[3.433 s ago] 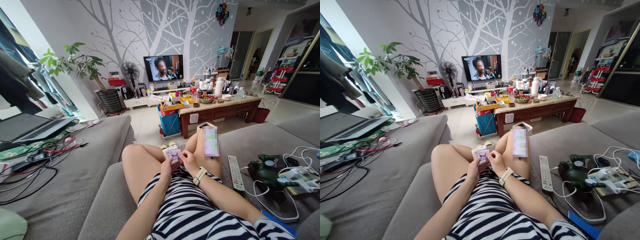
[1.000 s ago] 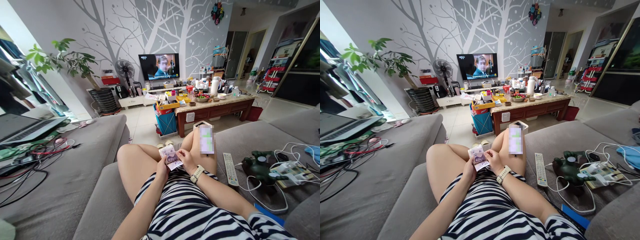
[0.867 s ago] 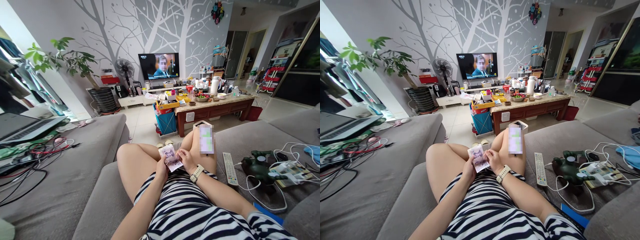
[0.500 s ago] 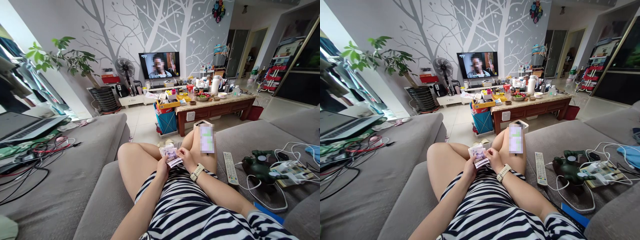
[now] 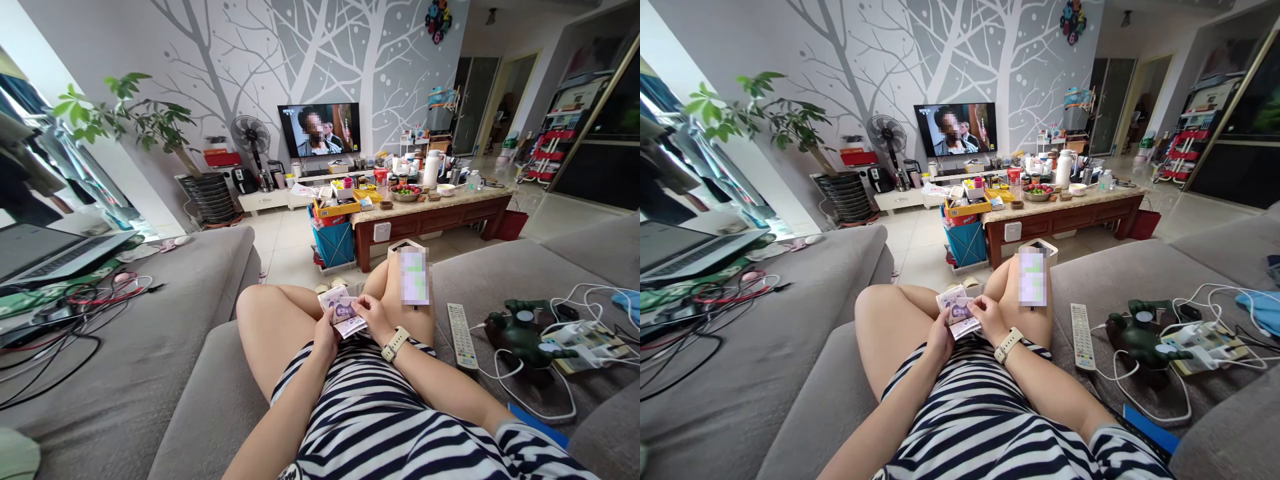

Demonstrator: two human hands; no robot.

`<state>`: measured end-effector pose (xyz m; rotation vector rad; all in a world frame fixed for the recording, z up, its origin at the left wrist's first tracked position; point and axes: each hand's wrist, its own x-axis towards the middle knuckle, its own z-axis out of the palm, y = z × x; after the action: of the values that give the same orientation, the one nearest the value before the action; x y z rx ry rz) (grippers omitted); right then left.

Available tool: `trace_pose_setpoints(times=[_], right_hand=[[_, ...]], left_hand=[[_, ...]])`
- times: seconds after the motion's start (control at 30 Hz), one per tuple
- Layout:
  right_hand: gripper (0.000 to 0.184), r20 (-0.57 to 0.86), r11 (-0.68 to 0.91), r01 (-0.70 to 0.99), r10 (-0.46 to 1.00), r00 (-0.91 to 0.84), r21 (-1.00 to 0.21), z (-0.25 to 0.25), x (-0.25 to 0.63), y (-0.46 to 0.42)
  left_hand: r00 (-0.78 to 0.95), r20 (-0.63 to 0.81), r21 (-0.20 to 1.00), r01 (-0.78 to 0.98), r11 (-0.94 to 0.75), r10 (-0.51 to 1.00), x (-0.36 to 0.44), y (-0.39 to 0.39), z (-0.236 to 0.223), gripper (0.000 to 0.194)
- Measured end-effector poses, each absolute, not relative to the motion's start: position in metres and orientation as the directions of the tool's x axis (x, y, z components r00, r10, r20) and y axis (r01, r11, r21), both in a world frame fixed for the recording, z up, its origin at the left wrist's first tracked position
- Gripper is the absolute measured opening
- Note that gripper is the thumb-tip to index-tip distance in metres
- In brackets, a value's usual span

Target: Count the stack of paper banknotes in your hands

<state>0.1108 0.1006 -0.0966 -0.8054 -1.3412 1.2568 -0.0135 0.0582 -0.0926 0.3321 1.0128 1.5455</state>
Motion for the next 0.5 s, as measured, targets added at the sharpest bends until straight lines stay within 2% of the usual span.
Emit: trace_pose_setpoints(times=[0.5], right_hand=[[0.026,0.243,0.185,-0.241,0.941,-0.236,-0.953,-0.0922,0.1123,0.0976]], left_hand=[[-0.252,-0.324,0.768,-0.633,0.098,0.912,-0.012,0.0565,-0.0885,0.036]])
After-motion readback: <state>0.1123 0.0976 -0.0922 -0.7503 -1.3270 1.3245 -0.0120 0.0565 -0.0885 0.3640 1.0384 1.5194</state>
